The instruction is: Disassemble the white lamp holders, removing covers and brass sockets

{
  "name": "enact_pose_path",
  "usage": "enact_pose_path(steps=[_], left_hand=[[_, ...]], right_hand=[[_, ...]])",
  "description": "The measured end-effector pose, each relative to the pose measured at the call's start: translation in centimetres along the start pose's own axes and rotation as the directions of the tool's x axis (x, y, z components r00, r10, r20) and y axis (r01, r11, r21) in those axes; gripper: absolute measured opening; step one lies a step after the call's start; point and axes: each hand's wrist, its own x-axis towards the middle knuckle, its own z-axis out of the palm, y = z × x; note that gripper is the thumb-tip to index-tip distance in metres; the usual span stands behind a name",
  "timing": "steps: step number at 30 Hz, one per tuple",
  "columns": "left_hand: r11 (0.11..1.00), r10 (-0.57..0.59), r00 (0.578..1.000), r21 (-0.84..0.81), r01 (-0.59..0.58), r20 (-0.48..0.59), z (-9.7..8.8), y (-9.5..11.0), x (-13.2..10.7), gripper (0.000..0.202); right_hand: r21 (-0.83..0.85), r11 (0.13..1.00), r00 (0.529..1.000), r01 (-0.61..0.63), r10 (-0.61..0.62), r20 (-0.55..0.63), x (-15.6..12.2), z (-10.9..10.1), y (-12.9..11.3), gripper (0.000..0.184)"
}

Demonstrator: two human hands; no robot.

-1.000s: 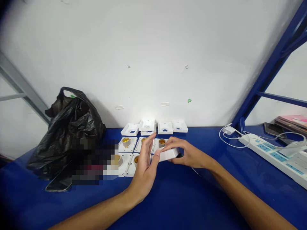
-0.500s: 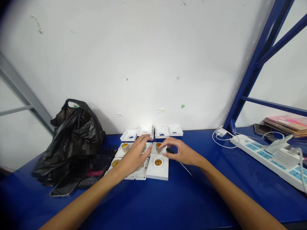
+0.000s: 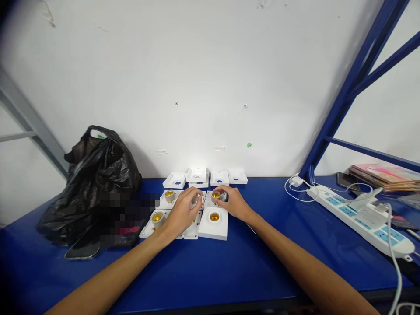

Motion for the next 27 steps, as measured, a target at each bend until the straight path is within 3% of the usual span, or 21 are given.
enact_pose_path(steps=[3, 6, 9, 13, 18, 20, 24, 27], left_hand=[[0.990, -0.060, 0.997, -0.127, 0.053, -0.053, 0.0, 0.3, -0.2, 0.008], [0.947, -0.154, 0.981, -0.299, 0.114, -0.115, 0.0, 0.7, -0.4, 0.028], [0.842, -0.272, 0.956, -0.508, 0.182, -0.107, 0.1, 1.2, -0.3, 0.043], [0.584, -0.395, 0.917, -0.755, 0.297, 0.055, 0.0, 2.1, 0.0, 0.049], [0.191, -0.475, 0.828, -0.884, 0.427, 0.298, -0.5, 3.4, 0.0, 0.063], [0.074, -0.493, 0.792, -0.890, 0.450, 0.360, -0.3, 3.8, -0.3, 0.063], [-0.066, -0.481, 0.739, -0.860, 0.506, 0.472, 0.4, 4.4, -1.4, 0.067], [-0.184, -0.401, 0.717, -0.817, 0.547, 0.571, 0.8, 4.6, -2.2, 0.063]], right_hand=[[0.066, 0.998, 0.997, -0.010, 0.015, -0.081, 0.1, -0.4, 0.2, 0.026], [0.153, 0.988, 0.990, 0.000, 0.022, -0.138, 0.3, -1.0, 0.1, 0.032], [0.228, 0.973, 0.991, 0.042, -0.012, -0.131, 0.6, -1.1, -0.9, 0.035], [0.260, 0.961, 0.994, 0.099, -0.083, -0.072, 0.7, -0.2, -3.7, 0.032], [0.161, 0.979, 0.990, 0.127, -0.135, 0.034, 1.0, 0.0, -5.8, 0.030], [0.093, 0.990, 0.994, 0.107, -0.110, 0.020, 1.5, -1.0, -4.6, 0.029], [-0.130, 0.992, 0.976, -0.003, -0.025, -0.215, 1.7, -4.3, 0.6, 0.030], [-0.270, 0.960, 0.957, -0.073, -0.008, -0.290, 0.9, -5.7, 4.4, 0.033]])
